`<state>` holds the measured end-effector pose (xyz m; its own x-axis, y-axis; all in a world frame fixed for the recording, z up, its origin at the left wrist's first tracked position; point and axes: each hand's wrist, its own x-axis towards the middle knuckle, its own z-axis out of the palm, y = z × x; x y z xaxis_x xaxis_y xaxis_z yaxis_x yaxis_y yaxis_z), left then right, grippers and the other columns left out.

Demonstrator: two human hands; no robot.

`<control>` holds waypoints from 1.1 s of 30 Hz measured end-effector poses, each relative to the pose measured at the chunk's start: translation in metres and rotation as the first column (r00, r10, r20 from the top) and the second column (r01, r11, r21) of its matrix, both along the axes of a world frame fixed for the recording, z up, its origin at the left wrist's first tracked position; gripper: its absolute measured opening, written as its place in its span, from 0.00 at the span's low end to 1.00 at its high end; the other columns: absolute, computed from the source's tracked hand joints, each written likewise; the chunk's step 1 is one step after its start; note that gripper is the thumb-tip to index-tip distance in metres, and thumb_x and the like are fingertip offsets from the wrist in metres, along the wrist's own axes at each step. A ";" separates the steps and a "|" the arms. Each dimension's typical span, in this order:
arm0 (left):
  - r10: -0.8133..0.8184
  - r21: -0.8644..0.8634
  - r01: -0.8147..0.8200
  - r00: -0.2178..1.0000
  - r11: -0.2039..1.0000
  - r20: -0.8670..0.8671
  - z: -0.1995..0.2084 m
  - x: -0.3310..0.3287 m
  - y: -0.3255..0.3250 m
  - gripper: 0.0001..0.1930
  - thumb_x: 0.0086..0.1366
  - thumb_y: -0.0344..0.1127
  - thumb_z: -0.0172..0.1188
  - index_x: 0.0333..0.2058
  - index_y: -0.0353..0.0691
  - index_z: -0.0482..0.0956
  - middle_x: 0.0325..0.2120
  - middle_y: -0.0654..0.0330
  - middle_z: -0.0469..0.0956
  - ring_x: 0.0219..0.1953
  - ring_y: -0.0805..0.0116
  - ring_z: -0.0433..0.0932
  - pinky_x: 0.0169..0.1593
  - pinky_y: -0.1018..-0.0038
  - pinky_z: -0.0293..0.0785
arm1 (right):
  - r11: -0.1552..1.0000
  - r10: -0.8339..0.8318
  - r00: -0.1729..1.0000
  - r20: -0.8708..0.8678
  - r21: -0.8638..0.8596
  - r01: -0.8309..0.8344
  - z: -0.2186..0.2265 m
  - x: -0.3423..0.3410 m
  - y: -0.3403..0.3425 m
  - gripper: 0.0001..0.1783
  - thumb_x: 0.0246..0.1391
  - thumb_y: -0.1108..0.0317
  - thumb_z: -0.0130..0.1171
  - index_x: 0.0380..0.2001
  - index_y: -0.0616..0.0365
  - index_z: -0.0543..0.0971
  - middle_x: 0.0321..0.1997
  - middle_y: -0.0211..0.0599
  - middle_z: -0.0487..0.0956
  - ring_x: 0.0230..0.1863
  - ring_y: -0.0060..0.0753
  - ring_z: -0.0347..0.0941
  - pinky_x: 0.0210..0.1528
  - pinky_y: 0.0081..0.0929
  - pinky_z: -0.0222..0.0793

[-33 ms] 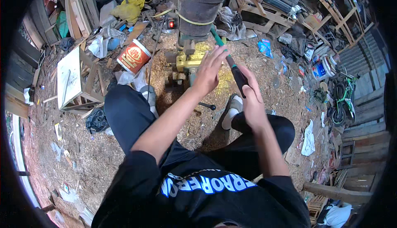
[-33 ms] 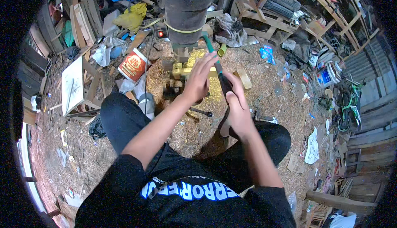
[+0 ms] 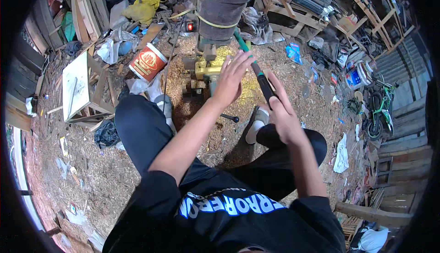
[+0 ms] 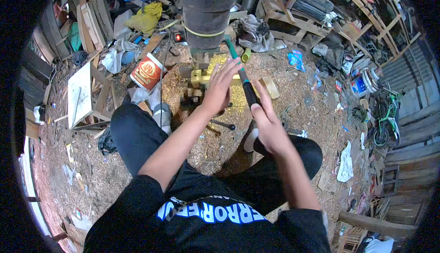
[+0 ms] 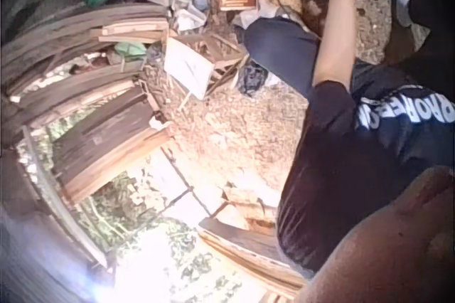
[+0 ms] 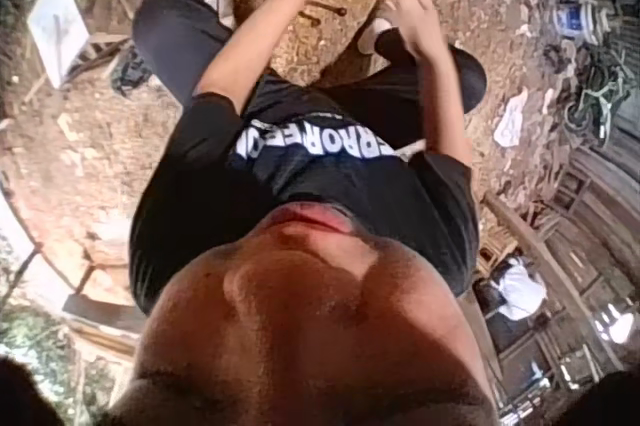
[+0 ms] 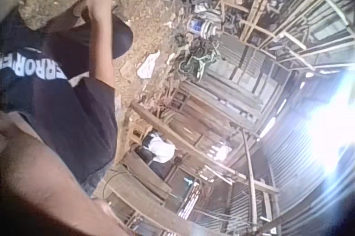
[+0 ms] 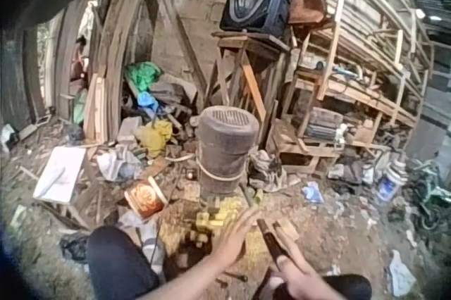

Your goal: Woodworker using a small lathe and a chisel to shape a piece of wood.

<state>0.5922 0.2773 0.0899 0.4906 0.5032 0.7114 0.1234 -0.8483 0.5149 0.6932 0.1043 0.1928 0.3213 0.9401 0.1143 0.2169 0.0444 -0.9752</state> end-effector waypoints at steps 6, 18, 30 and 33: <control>-0.041 -0.157 0.062 0.990 0.986 0.137 -0.003 0.007 0.018 0.37 0.56 0.10 0.45 0.62 0.49 0.76 0.65 0.59 0.73 0.73 0.56 0.64 0.77 0.43 0.45 | 0.764 0.089 0.925 -0.370 -0.571 -0.302 0.063 0.028 0.036 0.32 0.64 0.79 0.54 0.70 0.61 0.60 0.57 0.45 0.76 0.47 0.40 0.83 0.49 0.35 0.81; -0.134 -0.212 0.182 0.966 0.960 0.221 -0.008 -0.003 0.060 0.21 0.56 0.17 0.52 0.39 0.48 0.88 0.39 0.62 0.86 0.47 0.62 0.85 0.62 0.52 0.74 | 0.531 -0.328 0.908 -0.260 -0.846 -0.050 0.004 -0.003 0.097 0.23 0.71 0.44 0.50 0.26 0.46 0.65 0.11 0.22 0.57 0.06 0.23 0.51 0.07 0.29 0.47; -0.104 -0.152 0.177 0.912 0.972 0.397 -0.030 -0.014 0.036 0.05 0.54 0.28 0.60 0.20 0.43 0.76 0.23 0.62 0.78 0.26 0.63 0.77 0.30 0.67 0.75 | 0.846 -0.407 0.830 -0.382 -0.499 0.185 -0.165 0.003 0.064 0.37 0.74 0.33 0.32 0.61 0.54 0.70 0.55 0.37 0.74 0.56 0.30 0.73 0.59 0.33 0.70; 0.006 -0.234 0.091 0.923 0.968 0.385 -0.035 -0.037 0.046 0.08 0.53 0.25 0.57 0.17 0.40 0.73 0.22 0.60 0.77 0.25 0.61 0.76 0.29 0.66 0.70 | 0.806 -0.400 0.879 -0.259 -0.557 0.202 -0.185 0.018 0.057 0.39 0.76 0.36 0.27 0.53 0.58 0.77 0.46 0.38 0.76 0.49 0.30 0.70 0.57 0.30 0.66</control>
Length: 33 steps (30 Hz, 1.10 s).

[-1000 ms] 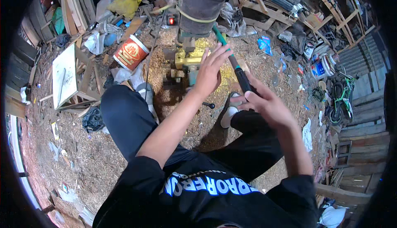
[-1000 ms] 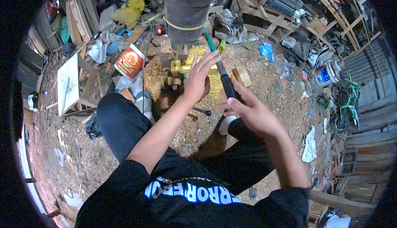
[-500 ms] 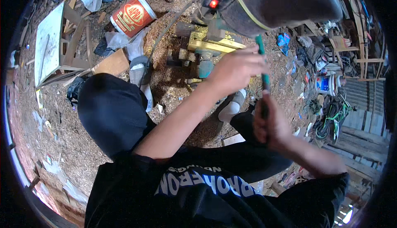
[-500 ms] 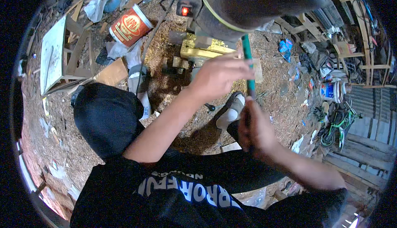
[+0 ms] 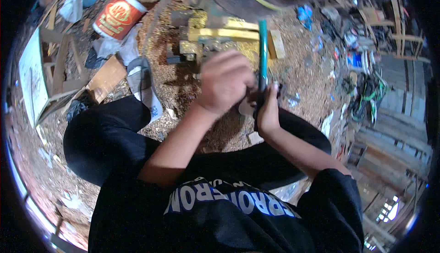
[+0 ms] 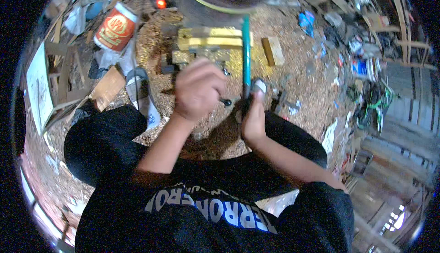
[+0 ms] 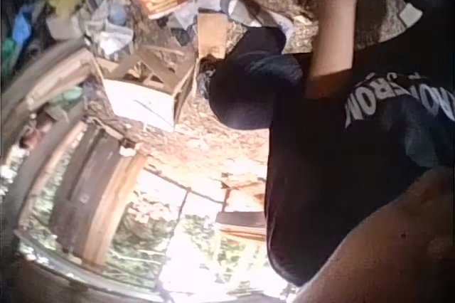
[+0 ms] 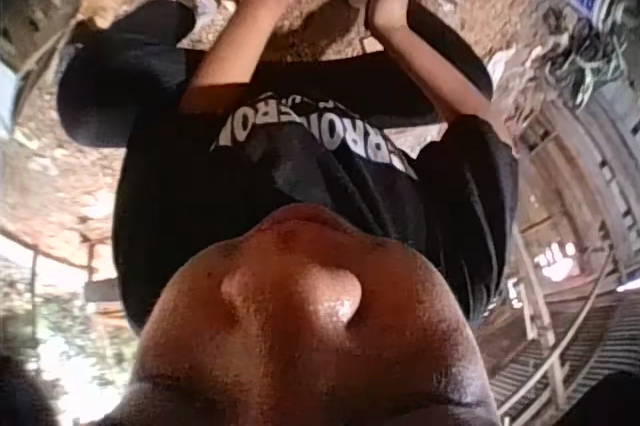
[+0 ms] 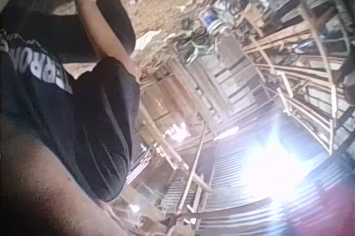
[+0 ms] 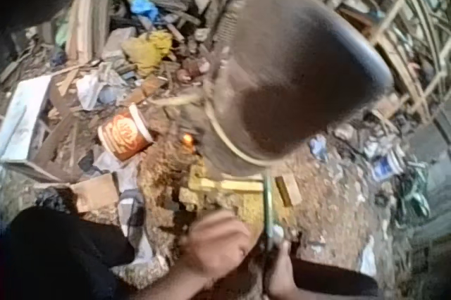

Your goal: Woodworker using a small lathe and a chisel to shape a piece of wood.

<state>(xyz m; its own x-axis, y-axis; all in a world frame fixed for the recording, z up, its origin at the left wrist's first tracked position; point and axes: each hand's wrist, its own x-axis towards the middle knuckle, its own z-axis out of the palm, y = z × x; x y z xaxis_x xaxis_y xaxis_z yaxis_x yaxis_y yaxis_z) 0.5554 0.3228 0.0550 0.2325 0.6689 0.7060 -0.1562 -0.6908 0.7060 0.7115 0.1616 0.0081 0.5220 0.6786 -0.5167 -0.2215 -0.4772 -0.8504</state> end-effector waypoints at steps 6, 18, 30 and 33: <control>0.190 -0.091 -0.192 0.981 0.977 -0.024 -0.047 -0.020 -0.008 0.07 0.54 0.18 0.52 0.21 0.35 0.73 0.21 0.56 0.74 0.27 0.59 0.74 0.35 0.65 0.70 | 0.996 0.064 0.927 0.370 -0.082 -0.036 -0.013 -0.006 0.012 0.42 0.77 0.39 0.30 0.66 0.71 0.69 0.64 0.62 0.74 0.69 0.52 0.67 0.71 0.36 0.56; 0.359 -0.406 -0.569 0.798 0.715 -0.485 -0.168 -0.003 -0.043 0.14 0.73 0.40 0.53 0.48 0.34 0.75 0.49 0.45 0.72 0.54 0.45 0.68 0.62 0.52 0.59 | 0.999 0.029 0.773 0.634 -0.029 -0.013 -0.018 -0.023 0.020 0.34 0.77 0.43 0.33 0.38 0.66 0.75 0.33 0.45 0.76 0.37 0.41 0.71 0.46 0.40 0.67; 0.160 -0.655 -0.388 0.911 0.649 -0.381 -0.173 -0.001 -0.043 0.40 0.70 0.41 0.50 0.73 0.28 0.43 0.74 0.33 0.39 0.77 0.36 0.38 0.77 0.48 0.35 | 0.999 0.011 0.758 0.652 -0.046 0.025 -0.042 -0.027 0.030 0.28 0.75 0.44 0.39 0.41 0.62 0.72 0.38 0.67 0.79 0.44 0.77 0.73 0.47 0.62 0.66; 0.157 -0.629 -0.420 0.889 0.654 -0.431 -0.175 -0.002 -0.039 0.42 0.66 0.38 0.49 0.74 0.29 0.43 0.74 0.31 0.35 0.77 0.35 0.35 0.77 0.48 0.33 | 0.999 0.002 0.766 0.643 -0.038 0.029 -0.052 -0.027 0.032 0.28 0.75 0.44 0.40 0.40 0.62 0.73 0.38 0.66 0.80 0.44 0.76 0.74 0.47 0.61 0.67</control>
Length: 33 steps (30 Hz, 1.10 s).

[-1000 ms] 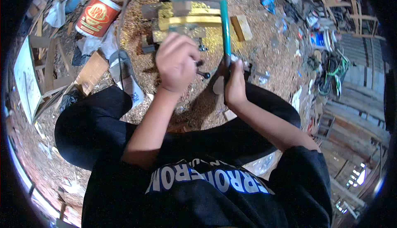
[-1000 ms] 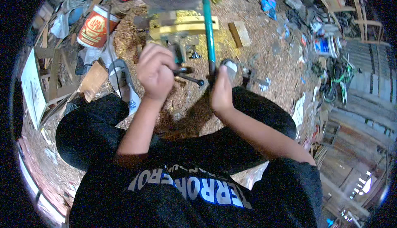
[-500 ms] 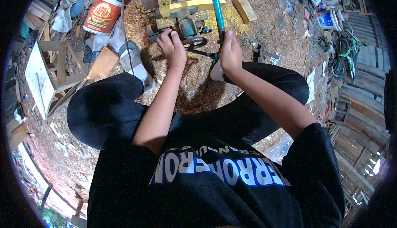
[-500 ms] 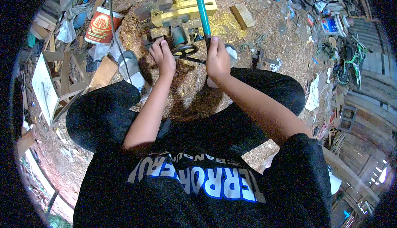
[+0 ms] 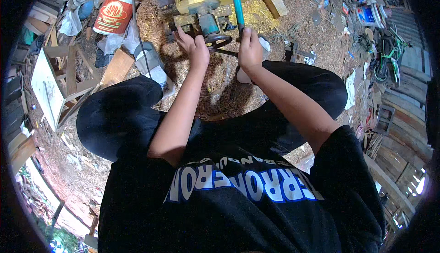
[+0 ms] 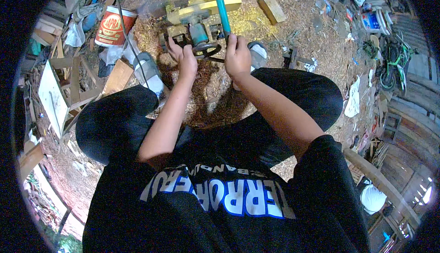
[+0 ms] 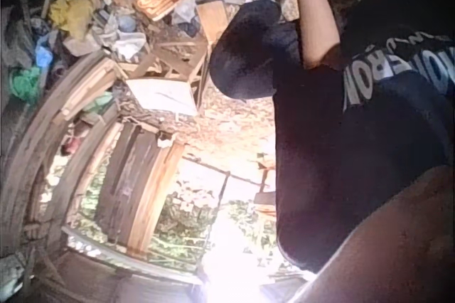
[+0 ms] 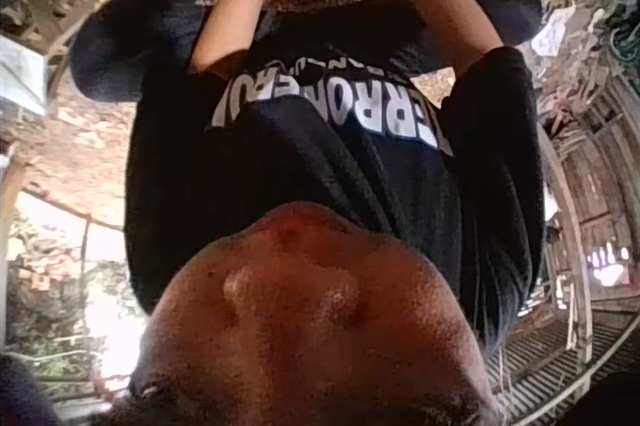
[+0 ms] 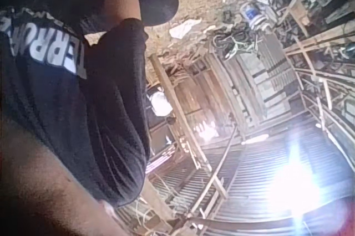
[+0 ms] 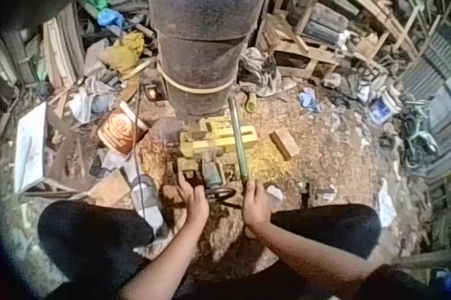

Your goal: Woodworker using a small lathe and a chisel to shape a piece of wood.

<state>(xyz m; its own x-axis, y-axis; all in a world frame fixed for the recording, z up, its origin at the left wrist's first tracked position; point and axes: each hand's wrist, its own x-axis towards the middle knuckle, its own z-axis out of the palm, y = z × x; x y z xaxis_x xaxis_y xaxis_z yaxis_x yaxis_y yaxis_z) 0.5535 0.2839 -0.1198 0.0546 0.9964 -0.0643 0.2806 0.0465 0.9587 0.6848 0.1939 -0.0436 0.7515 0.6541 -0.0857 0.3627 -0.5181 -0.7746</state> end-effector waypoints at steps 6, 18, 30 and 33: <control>-0.011 -0.017 0.011 1.000 1.000 0.026 -0.001 -0.002 0.001 0.41 0.65 0.37 0.47 0.73 0.27 0.44 0.74 0.29 0.33 0.78 0.35 0.32 0.77 0.49 0.31 | 0.998 0.009 0.998 -0.056 0.064 -0.006 -0.015 0.000 0.005 0.28 0.74 0.46 0.42 0.46 0.62 0.79 0.39 0.63 0.81 0.44 0.71 0.77 0.47 0.58 0.69; -0.043 -0.009 0.043 0.999 0.999 0.025 0.000 -0.001 0.000 0.37 0.67 0.33 0.45 0.73 0.27 0.49 0.75 0.30 0.33 0.79 0.39 0.31 0.77 0.53 0.34 | 0.999 0.032 0.999 0.019 0.035 -0.033 -0.044 0.007 0.011 0.33 0.75 0.43 0.40 0.43 0.64 0.82 0.30 0.54 0.82 0.37 0.51 0.82 0.42 0.44 0.73; -0.053 -0.003 0.053 0.998 0.999 0.016 0.002 -0.003 0.001 0.35 0.67 0.33 0.43 0.73 0.28 0.52 0.75 0.30 0.33 0.80 0.42 0.29 0.78 0.56 0.35 | 0.997 0.054 0.991 -0.123 0.068 -0.046 -0.055 0.010 0.015 0.34 0.72 0.41 0.42 0.37 0.62 0.82 0.33 0.62 0.81 0.41 0.69 0.78 0.45 0.57 0.70; -0.044 -0.026 0.044 0.999 0.999 0.015 0.003 -0.001 0.000 0.35 0.68 0.33 0.43 0.73 0.28 0.52 0.75 0.30 0.32 0.80 0.42 0.29 0.78 0.56 0.35 | 0.996 0.040 0.990 -0.135 0.083 -0.029 -0.061 0.011 0.015 0.35 0.72 0.40 0.42 0.37 0.63 0.83 0.34 0.62 0.81 0.40 0.68 0.78 0.44 0.55 0.70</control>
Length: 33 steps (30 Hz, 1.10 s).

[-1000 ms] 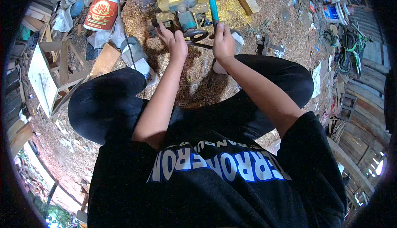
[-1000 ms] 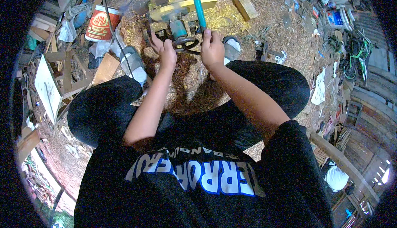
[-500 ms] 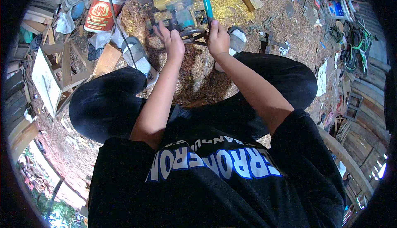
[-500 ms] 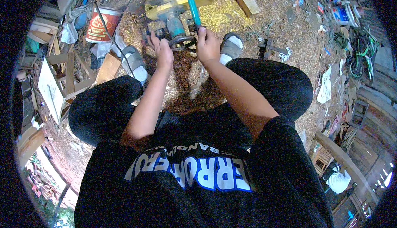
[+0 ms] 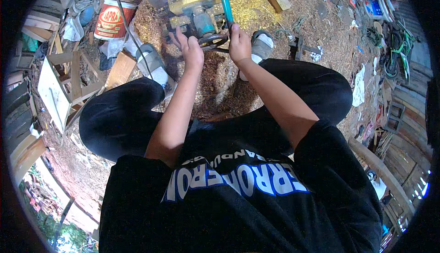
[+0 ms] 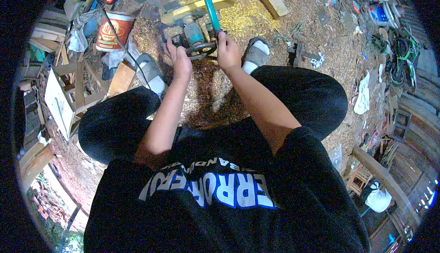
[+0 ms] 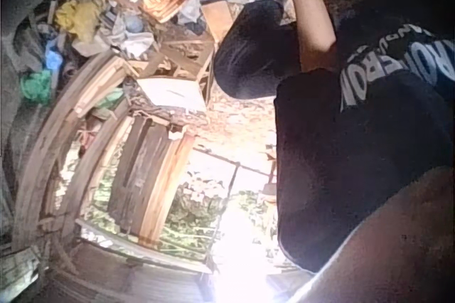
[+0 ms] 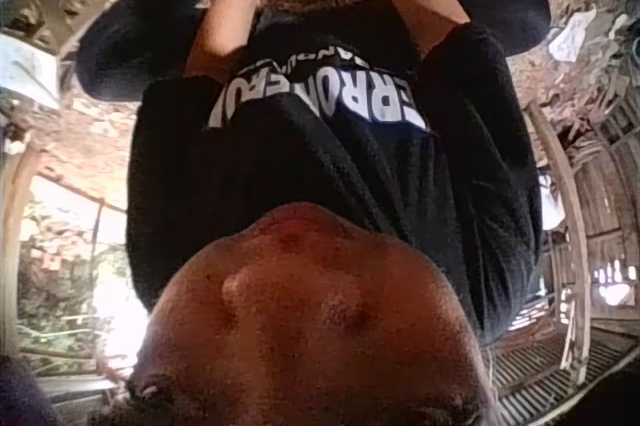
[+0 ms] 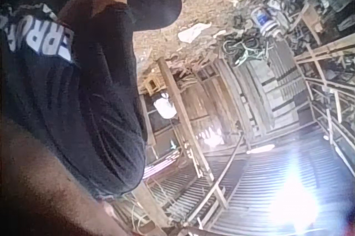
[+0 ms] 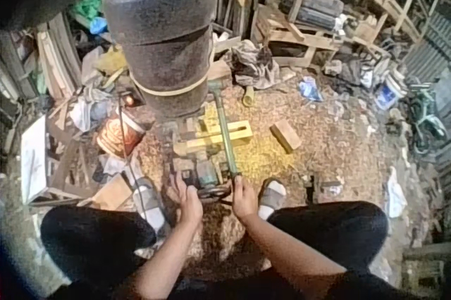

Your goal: Woodworker using a small lathe and a chisel to shape a piece of wood.

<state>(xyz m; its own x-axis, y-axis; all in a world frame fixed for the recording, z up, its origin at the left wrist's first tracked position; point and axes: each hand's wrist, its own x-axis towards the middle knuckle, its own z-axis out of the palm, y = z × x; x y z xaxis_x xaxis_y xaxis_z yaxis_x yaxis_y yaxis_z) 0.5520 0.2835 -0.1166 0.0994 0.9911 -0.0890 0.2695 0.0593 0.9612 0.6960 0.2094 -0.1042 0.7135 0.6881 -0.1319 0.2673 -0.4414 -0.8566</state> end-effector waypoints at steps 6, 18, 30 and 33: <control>0.014 -0.029 -0.014 1.000 0.999 0.020 0.005 0.001 0.000 0.36 0.67 0.33 0.43 0.73 0.27 0.51 0.76 0.32 0.32 0.80 0.42 0.29 0.78 0.56 0.34 | 1.000 -0.002 0.998 -0.068 0.005 0.002 -0.015 0.002 0.004 0.33 0.72 0.41 0.42 0.38 0.62 0.82 0.36 0.62 0.82 0.42 0.67 0.79 0.46 0.54 0.71; -0.082 0.175 0.082 0.997 0.981 -0.007 -0.020 -0.005 0.011 0.34 0.68 0.35 0.41 0.72 0.29 0.54 0.75 0.30 0.37 0.79 0.40 0.34 0.78 0.53 0.35 | 0.999 0.034 0.999 -0.007 -0.025 -0.035 -0.005 -0.001 0.002 0.36 0.73 0.38 0.39 0.46 0.60 0.85 0.40 0.63 0.83 0.45 0.68 0.79 0.49 0.55 0.73; -0.101 0.232 0.174 0.950 0.957 -0.295 -0.050 -0.030 0.031 0.33 0.71 0.40 0.43 0.71 0.29 0.57 0.74 0.26 0.41 0.77 0.33 0.38 0.78 0.50 0.37 | 0.974 0.145 0.961 -0.234 -0.140 -0.181 0.176 -0.009 -0.034 0.34 0.71 0.41 0.48 0.50 0.69 0.77 0.33 0.53 0.82 0.35 0.50 0.80 0.42 0.41 0.74; -0.145 0.249 0.188 0.973 0.950 -0.180 -0.035 -0.010 0.018 0.29 0.73 0.39 0.44 0.67 0.28 0.64 0.69 0.26 0.54 0.72 0.29 0.52 0.75 0.48 0.47 | 0.934 0.356 0.905 -0.235 0.132 -0.333 0.244 0.007 -0.051 0.28 0.68 0.56 0.57 0.63 0.62 0.70 0.44 0.41 0.82 0.40 0.30 0.78 0.39 0.31 0.74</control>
<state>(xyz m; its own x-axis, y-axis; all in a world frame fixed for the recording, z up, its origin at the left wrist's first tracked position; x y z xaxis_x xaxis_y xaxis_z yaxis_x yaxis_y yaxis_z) 0.5422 0.3012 -0.1521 0.2707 0.9519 0.1438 0.4028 -0.2477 0.8811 0.7026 0.1588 0.1400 0.3814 0.9016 -0.2040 0.1604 -0.2819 -0.9460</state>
